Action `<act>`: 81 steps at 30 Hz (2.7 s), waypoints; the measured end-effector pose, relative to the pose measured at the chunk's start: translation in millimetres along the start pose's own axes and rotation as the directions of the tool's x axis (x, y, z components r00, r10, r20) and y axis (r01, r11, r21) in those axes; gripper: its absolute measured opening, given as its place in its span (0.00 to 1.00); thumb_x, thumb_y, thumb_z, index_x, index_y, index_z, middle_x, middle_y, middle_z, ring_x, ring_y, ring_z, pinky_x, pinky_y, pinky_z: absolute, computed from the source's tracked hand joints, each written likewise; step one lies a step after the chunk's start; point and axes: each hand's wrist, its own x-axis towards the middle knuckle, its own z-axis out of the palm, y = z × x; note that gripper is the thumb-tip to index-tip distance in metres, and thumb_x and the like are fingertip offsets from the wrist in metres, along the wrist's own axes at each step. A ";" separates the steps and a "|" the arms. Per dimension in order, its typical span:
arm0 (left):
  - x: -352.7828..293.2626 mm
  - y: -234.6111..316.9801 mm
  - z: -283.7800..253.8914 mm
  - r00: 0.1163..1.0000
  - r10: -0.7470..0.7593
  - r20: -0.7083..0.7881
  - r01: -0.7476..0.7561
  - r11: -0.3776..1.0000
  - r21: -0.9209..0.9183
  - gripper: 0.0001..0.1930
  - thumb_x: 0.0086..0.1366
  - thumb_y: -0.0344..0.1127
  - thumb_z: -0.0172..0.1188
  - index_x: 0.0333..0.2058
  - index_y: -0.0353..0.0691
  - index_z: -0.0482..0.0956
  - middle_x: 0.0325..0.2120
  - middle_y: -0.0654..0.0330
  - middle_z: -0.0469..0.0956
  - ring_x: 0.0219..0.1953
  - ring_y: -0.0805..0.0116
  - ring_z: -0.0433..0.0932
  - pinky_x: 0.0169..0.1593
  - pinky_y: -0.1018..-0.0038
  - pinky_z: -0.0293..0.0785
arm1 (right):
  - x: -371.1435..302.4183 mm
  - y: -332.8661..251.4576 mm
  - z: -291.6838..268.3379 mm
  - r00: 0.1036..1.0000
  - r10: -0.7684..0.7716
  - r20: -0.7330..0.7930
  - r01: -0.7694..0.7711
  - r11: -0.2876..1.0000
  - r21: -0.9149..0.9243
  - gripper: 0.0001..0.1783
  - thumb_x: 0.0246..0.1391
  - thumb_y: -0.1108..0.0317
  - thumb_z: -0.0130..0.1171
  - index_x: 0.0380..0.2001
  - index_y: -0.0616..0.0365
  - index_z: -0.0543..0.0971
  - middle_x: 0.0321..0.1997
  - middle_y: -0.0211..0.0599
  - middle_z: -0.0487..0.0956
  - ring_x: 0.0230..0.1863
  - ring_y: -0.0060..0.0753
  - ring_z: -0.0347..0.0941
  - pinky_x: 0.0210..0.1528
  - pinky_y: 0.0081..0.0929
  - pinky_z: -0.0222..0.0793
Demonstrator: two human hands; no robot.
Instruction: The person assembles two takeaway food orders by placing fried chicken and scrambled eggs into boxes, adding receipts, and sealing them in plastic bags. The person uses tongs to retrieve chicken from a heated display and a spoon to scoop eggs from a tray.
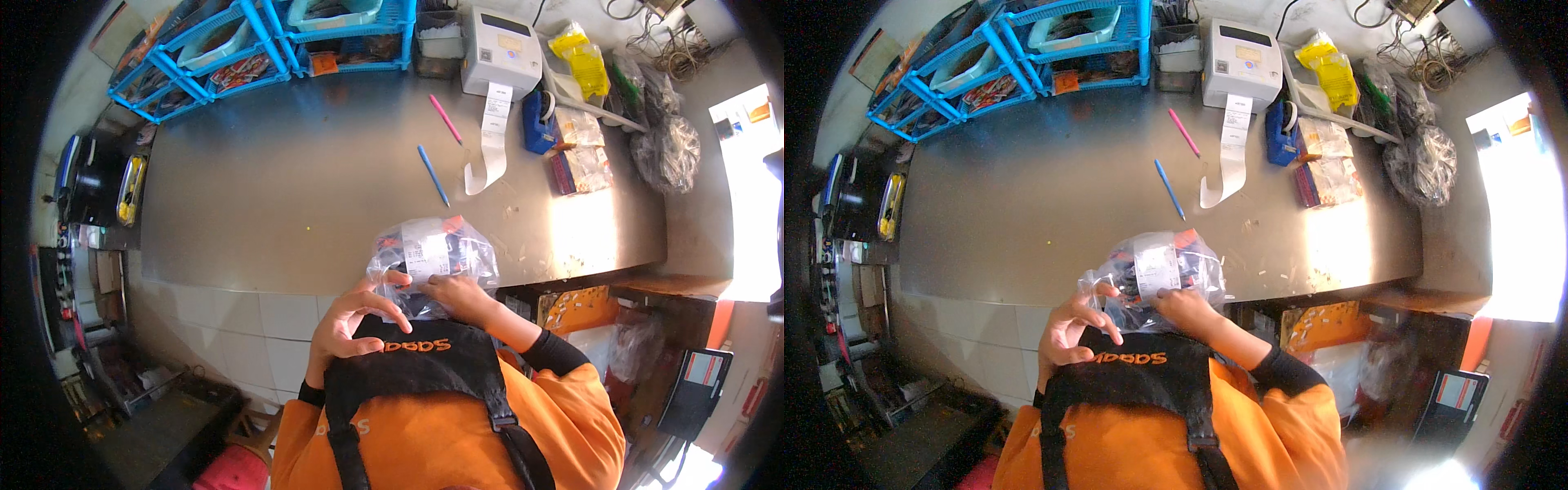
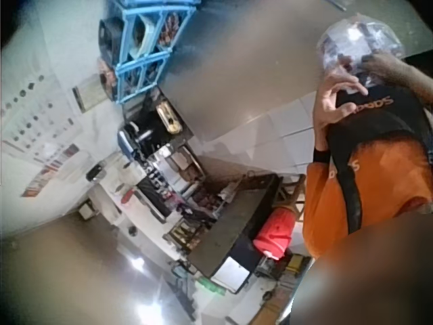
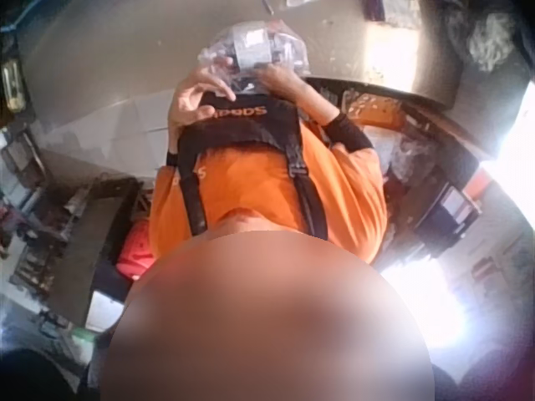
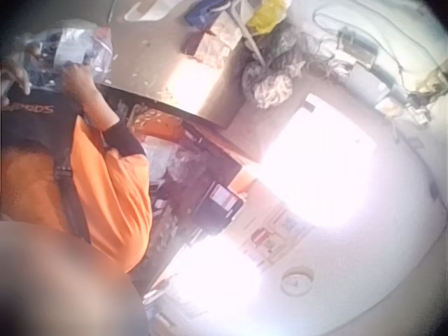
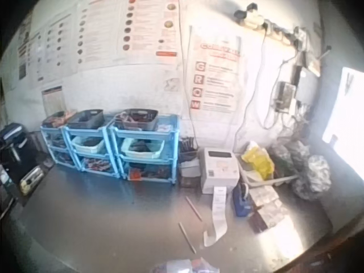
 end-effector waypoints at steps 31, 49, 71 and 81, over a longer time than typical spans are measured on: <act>-12.0 0.5 -7.1 0.988 0.139 -0.070 -0.141 0.990 -0.024 0.24 0.46 0.36 0.71 0.43 0.40 0.75 0.54 0.42 0.61 0.32 0.60 0.79 0.39 0.72 0.75 | -2.1 -2.2 -10.2 0.949 -0.243 0.202 0.281 0.940 -0.193 0.10 0.46 0.65 0.53 0.31 0.56 0.78 0.38 0.38 0.75 0.45 0.37 0.71 0.47 0.36 0.68; 12.9 62.6 28.7 0.874 -0.021 0.485 -0.472 0.196 0.859 0.27 0.46 0.50 0.71 0.41 0.41 0.74 0.31 0.57 0.79 0.27 0.68 0.78 0.31 0.76 0.73 | 24.7 -60.4 -128.0 0.668 -0.436 -0.603 0.666 0.711 0.224 0.28 0.38 0.70 0.62 0.47 0.61 0.70 0.35 0.41 0.78 0.34 0.44 0.75 0.45 0.37 0.69; 49.9 -164.1 -35.1 0.830 -0.235 0.506 -0.114 0.817 0.565 0.49 0.33 0.52 0.74 0.53 0.33 0.65 0.56 0.44 0.62 0.60 0.48 0.59 0.62 0.61 0.55 | -33.8 -60.1 -90.1 0.590 0.482 -0.648 0.003 0.801 0.599 0.08 0.45 0.74 0.62 0.33 0.54 0.80 0.17 0.36 0.77 0.19 0.34 0.77 0.23 0.23 0.70; 55.6 -180.3 -12.7 0.941 -0.107 0.321 -0.072 0.864 0.499 0.13 0.59 0.28 0.49 0.41 0.38 0.77 0.39 0.51 0.77 0.42 0.56 0.75 0.47 0.63 0.67 | -57.3 6.2 -145.6 0.878 0.472 -0.081 -0.277 0.638 0.719 0.42 0.30 0.74 0.70 0.55 0.51 0.69 0.48 0.42 0.76 0.43 0.33 0.77 0.42 0.23 0.72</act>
